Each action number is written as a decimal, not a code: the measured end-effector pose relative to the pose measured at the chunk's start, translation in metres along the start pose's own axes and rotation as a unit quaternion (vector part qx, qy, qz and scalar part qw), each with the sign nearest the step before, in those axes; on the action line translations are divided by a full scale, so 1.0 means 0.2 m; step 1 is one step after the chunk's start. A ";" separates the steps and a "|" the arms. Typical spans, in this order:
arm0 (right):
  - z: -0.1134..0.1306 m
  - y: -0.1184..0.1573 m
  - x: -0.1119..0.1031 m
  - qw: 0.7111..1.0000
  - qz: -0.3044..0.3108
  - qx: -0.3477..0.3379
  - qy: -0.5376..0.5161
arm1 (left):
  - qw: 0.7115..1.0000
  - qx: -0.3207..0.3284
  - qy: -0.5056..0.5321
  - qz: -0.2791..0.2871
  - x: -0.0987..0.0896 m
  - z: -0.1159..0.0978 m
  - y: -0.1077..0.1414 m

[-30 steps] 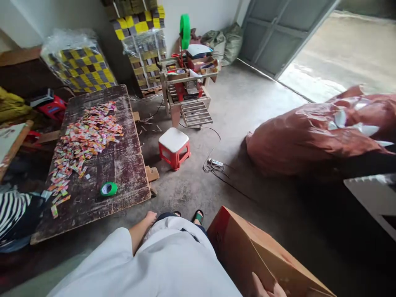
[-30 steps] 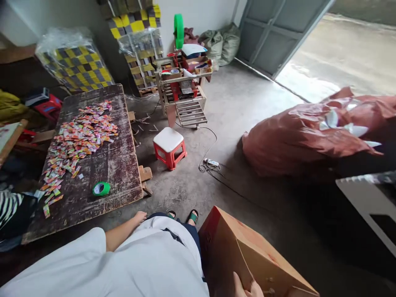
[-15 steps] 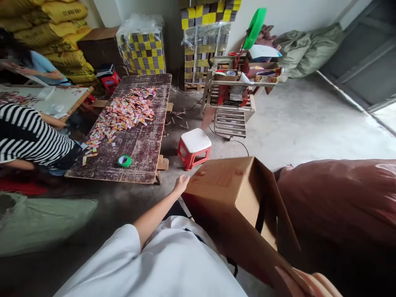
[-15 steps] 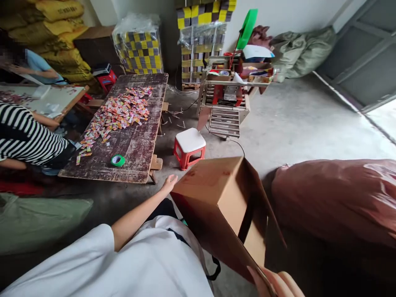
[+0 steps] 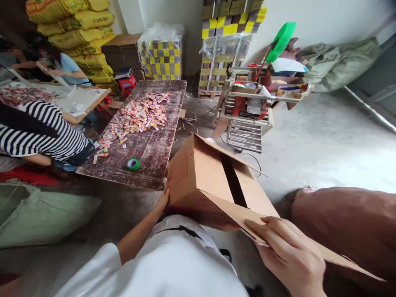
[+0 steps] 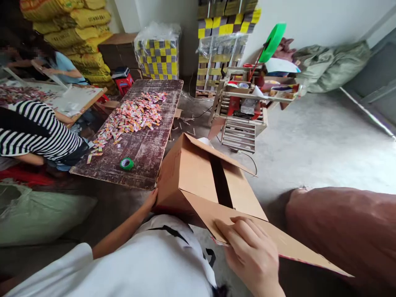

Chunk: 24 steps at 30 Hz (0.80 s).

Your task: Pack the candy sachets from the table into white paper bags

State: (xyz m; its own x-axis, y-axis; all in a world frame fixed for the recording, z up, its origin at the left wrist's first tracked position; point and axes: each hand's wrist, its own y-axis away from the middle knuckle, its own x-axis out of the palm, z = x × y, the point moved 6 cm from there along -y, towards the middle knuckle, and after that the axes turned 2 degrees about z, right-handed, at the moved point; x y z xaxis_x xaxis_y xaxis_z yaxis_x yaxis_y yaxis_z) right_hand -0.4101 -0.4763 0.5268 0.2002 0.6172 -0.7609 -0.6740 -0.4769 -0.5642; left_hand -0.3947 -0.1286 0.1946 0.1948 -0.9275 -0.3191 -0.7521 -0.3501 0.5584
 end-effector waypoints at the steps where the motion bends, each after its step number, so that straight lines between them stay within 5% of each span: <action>1: 0.02 -0.06 0.03 1.000 -0.003 -0.019 -0.003 | 1.000 -0.006 0.002 -0.010 -0.03 -0.01 -0.02; 7: 0.10 -0.30 0.20 0.997 0.025 -0.066 0.014 | 0.998 -0.003 0.041 -0.046 -0.22 -0.14 -0.15; 16: 0.24 -0.66 0.33 0.985 0.061 -0.160 -0.022 | 0.982 0.120 0.146 -0.003 -0.41 -0.68 -0.22; 24: 0.27 -0.87 0.45 0.955 0.083 -0.276 -0.063 | 0.965 0.146 0.174 -0.132 -0.51 -0.64 -0.15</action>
State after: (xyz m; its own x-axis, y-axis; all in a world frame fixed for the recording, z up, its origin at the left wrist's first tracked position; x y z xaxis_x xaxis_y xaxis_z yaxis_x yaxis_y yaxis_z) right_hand -0.3124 -0.3046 0.5736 0.0115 0.5582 -0.8296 -0.2037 -0.8110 -0.5485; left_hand -0.3112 -0.0409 0.3076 0.5661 -0.8162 -0.1155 -0.7825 -0.5761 0.2362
